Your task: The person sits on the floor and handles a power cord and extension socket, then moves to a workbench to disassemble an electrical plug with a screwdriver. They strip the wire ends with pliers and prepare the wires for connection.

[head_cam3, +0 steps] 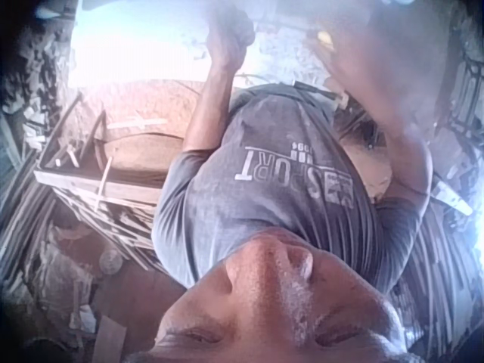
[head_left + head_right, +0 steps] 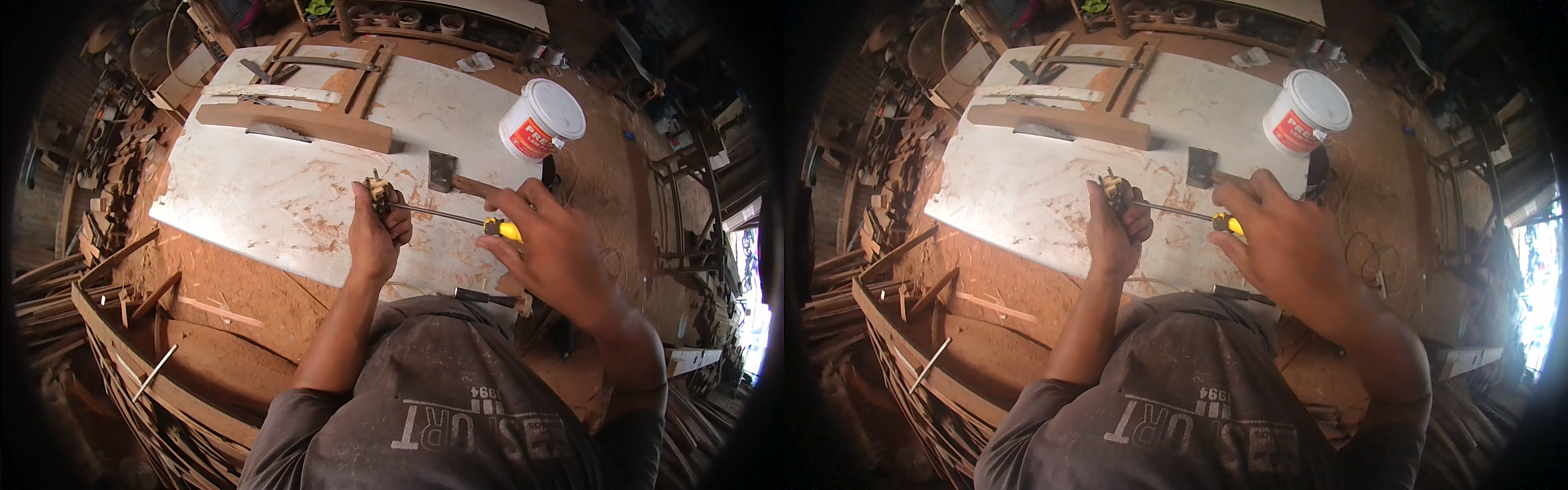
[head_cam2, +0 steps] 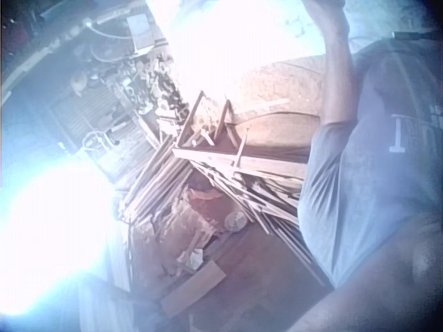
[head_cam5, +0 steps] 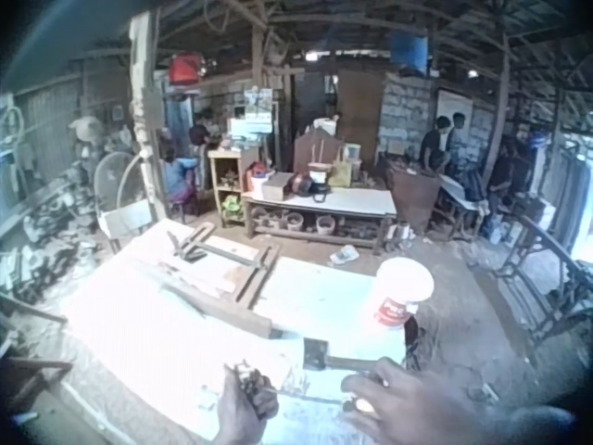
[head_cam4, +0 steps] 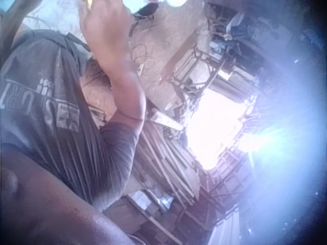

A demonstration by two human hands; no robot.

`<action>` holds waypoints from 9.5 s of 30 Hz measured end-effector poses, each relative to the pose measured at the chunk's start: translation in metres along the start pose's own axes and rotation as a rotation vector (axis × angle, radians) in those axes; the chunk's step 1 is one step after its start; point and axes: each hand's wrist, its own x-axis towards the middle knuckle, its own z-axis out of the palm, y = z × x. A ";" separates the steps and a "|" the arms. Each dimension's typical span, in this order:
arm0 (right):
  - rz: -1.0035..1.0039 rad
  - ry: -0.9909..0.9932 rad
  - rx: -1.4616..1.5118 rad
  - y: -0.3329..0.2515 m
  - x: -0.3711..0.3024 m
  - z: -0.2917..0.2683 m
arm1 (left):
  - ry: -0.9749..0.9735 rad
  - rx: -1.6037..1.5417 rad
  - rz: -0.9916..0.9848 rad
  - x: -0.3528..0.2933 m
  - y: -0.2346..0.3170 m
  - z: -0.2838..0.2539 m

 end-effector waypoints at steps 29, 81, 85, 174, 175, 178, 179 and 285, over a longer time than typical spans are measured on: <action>0.055 0.014 0.293 0.003 -0.023 0.020 | -0.101 0.020 0.063 -0.002 0.001 -0.001; -0.154 -0.048 0.237 -0.001 -0.021 0.027 | -0.036 0.187 0.428 -0.003 0.000 -0.015; -0.055 -0.014 0.119 -0.010 -0.016 0.025 | -0.021 0.222 0.395 -0.006 0.000 -0.015; 0.304 0.169 1.222 -0.014 0.029 0.141 | -0.168 0.174 0.334 -0.008 -0.028 -0.012; 0.320 0.149 1.211 -0.015 0.030 0.140 | -0.145 0.182 0.335 -0.008 -0.030 -0.011; 0.370 0.112 1.185 -0.014 0.030 0.139 | -0.124 0.248 0.339 -0.008 -0.031 -0.013; 0.385 0.110 1.181 -0.013 0.029 0.142 | -0.124 0.278 0.341 -0.008 -0.032 -0.014; 0.602 -0.037 0.512 0.194 -0.145 0.255 | 0.032 -0.074 -0.039 0.020 -0.020 -0.030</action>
